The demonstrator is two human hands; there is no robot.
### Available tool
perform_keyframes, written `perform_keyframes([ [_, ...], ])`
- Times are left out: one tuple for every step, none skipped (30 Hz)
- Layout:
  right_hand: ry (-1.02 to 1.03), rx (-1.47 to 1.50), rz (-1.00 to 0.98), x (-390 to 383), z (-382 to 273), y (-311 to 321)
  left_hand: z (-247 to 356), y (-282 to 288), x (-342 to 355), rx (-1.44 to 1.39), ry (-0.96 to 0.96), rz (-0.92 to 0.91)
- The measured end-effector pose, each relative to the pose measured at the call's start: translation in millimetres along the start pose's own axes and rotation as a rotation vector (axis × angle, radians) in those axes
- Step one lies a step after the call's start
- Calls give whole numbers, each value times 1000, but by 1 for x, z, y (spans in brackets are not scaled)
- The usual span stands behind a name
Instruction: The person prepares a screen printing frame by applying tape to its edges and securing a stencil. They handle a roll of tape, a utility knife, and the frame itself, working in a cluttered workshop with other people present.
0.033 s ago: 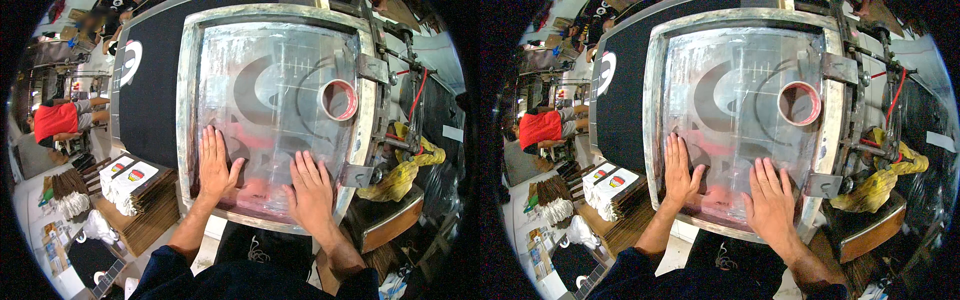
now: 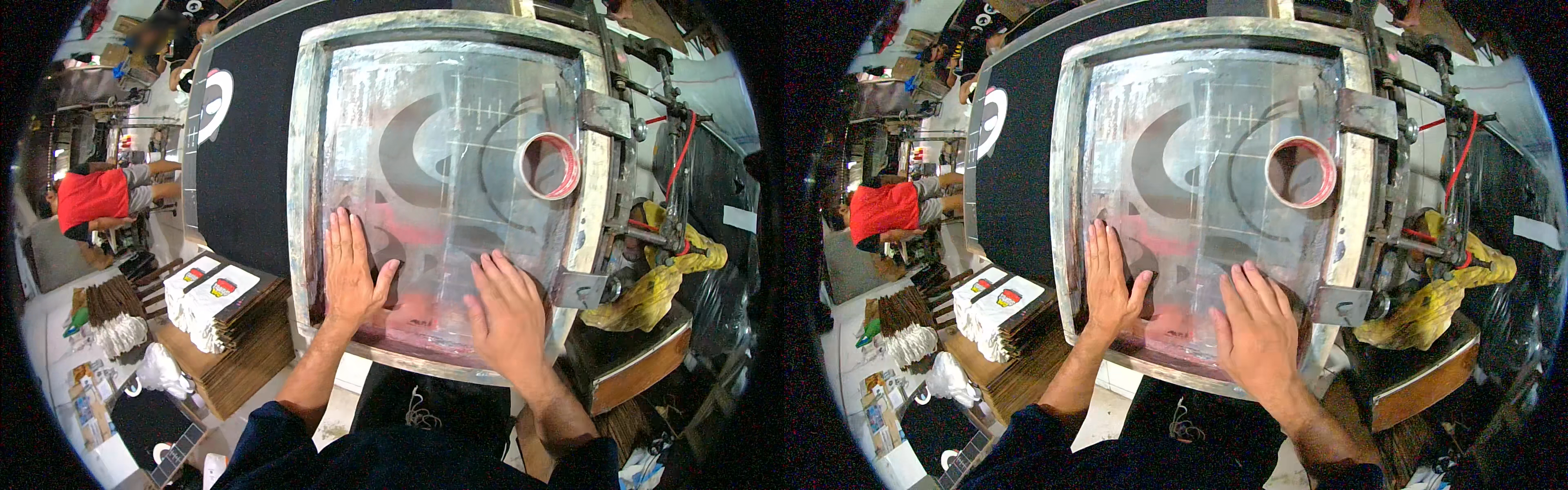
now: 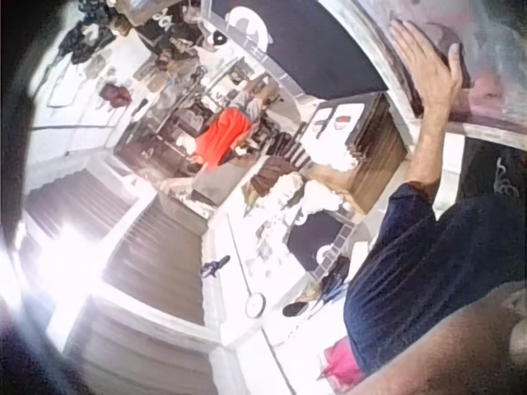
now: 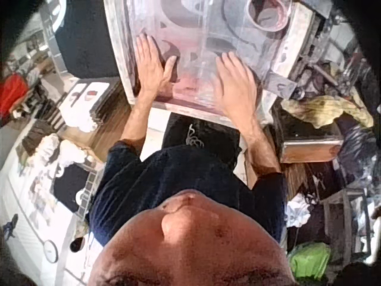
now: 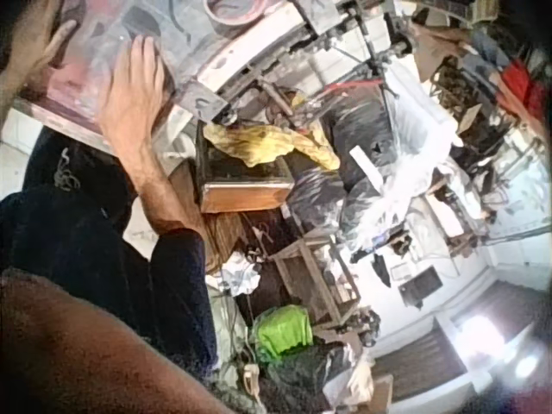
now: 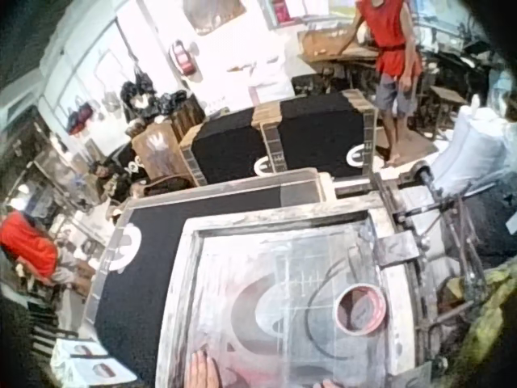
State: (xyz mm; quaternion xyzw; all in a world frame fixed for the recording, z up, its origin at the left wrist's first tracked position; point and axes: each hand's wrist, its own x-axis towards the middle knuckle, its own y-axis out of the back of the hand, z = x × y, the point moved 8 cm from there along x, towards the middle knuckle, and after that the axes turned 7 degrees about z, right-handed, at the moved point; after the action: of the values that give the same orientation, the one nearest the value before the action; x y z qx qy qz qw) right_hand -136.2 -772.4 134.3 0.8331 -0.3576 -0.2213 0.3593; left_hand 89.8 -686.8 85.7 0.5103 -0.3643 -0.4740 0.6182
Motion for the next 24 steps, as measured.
perform_keyframes([
  [-23, 136, 119, 7, 6, 19, -1, -3, 1, -3, 40, -22],
  [-8, 66, 222, 16, 12, 36, 0, -3, 2, -8, 54, 17],
  [5, -4, 323, 24, 18, 54, -1, -4, 5, -11, 74, 41],
  [-3, -98, 386, 35, 24, 66, -1, -2, 6, -23, 95, 90],
  [-9, -129, 443, 50, 31, 75, -2, -6, 9, 9, 89, 72],
  [25, -134, 420, 63, 34, 78, -2, -7, 11, 6, 97, 61],
  [26, -166, 342, 74, 39, 78, -3, -7, 13, 4, 104, 50],
  [1, -195, 235, 83, 46, 75, -3, -4, 15, 2, 114, 39],
  [13, -199, 243, 89, 46, 78, -3, 1, 16, -30, 136, 48],
  [84, -63, 329, 88, 39, 87, -1, 7, 19, -63, 158, 59],
  [104, 67, 354, 85, 36, 89, 2, 12, 22, -92, 196, 42],
  [101, 209, 387, 81, 33, 91, 11, 23, 28, -130, 154, 78],
  [67, 383, 367, 74, 31, 86, 20, 33, 32, -167, 125, 77],
  [-15, 569, 296, 69, 30, 74, 30, 44, 38, -215, 101, 96],
  [-121, 752, 223, 64, 28, 57, 45, 53, 40, -380, 41, 81],
  [-193, 906, 145, 60, 26, 42, 58, 54, 43, -793, 65, 56],
  [-286, 1020, 39, 56, 25, 26, 73, 51, 46, -1081, 106, 29],
  [-328, 1096, -73, 53, 20, 14, 84, 51, 49, -1357, 132, 9],
  [-335, 1050, -193, 53, 17, 3, 82, 47, 50, -1246, 223, -39],
  [-308, 1107, -205, 55, 13, 2, 83, 48, 54, -1244, 244, -41],
  [-312, 1147, -196, 59, 14, 3, 83, 49, 57, -1231, 238, -66],
  [-319, 1186, -189, 64, 14, 4, 80, 49, 61, -1236, 253, -81],
  [-318, 1239, -236, 68, 12, 4, 76, 52, 62, -1188, 253, -70],
  [-317, 1245, -227, 74, 10, 6, 73, 55, 66, -1080, 220, -67],
])
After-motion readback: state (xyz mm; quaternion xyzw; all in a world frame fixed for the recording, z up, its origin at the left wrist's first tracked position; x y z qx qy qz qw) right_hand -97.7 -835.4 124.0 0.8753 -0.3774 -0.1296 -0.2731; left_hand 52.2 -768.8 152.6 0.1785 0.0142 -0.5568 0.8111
